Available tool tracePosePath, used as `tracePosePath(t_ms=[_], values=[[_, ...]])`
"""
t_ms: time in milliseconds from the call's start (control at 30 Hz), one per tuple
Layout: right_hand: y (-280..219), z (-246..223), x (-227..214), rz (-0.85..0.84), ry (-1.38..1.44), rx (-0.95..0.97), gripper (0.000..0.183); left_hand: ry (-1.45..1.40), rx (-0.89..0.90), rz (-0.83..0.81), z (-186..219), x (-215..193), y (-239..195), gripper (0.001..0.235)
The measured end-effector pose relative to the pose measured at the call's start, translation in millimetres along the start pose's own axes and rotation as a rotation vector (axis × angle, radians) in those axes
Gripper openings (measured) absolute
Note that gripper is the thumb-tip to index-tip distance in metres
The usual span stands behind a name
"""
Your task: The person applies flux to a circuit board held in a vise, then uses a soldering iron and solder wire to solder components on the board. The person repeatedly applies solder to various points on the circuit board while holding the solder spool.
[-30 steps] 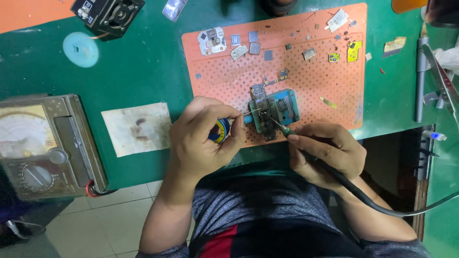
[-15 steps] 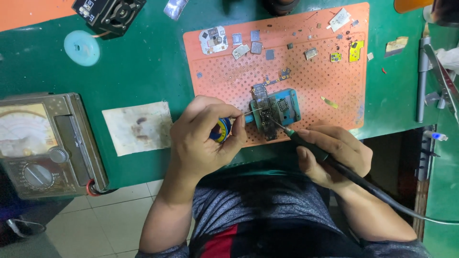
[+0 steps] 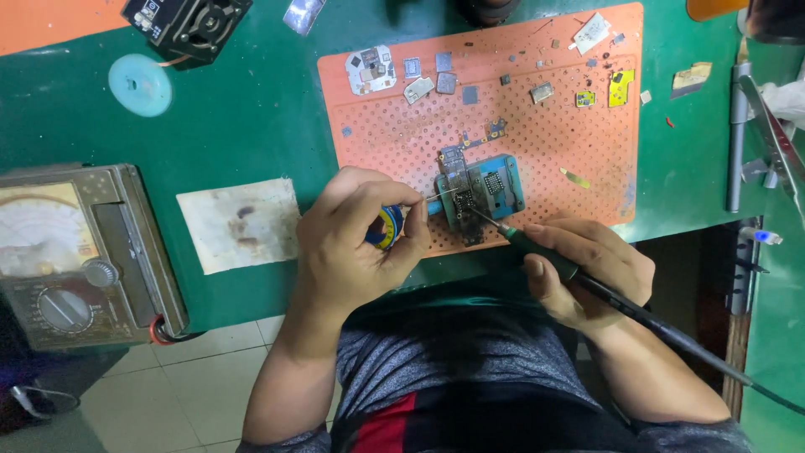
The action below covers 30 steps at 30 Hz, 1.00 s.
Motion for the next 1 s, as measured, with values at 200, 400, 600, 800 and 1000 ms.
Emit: tracePosePath(t_ms=[200, 400, 600, 800, 1000], values=[[-2.0, 0.9, 0.4, 0.034, 0.0, -0.009, 0.019, -0.002, -0.003, -0.01, -0.6, 0.3, 0.1, 0.005], [-4.3, 2.5, 0.5, 0.017, 0.008, 0.014, 0.019, -0.002, 0.016, -0.017, -0.5, -0.3, 0.7, 0.005], [-2.1, 2.9, 1.9, 0.018, 0.016, -0.028, 0.02, -0.005, -0.003, -0.007, 0.4, -0.6, 0.2, 0.005], [-2.0, 4.0, 3.5, 0.024, 0.029, -0.064, 0.021, 0.0, -0.011, -0.006, 1.1, -0.9, 0.5, 0.005], [-5.9, 3.7, 2.4, 0.069, 0.03, -0.074, 0.021, 0.028, -0.025, -0.006, 3.2, -1.0, 1.1, 0.006]])
Point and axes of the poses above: each hand's wrist, its own y-axis towards the middle knuckle, its own x-axis out of the palm, z = x × y, the point moved 1 cm from there along y, towards the middle knuckle, and after that the axes turned 15 degrees about -x, right-handed, at the moved point
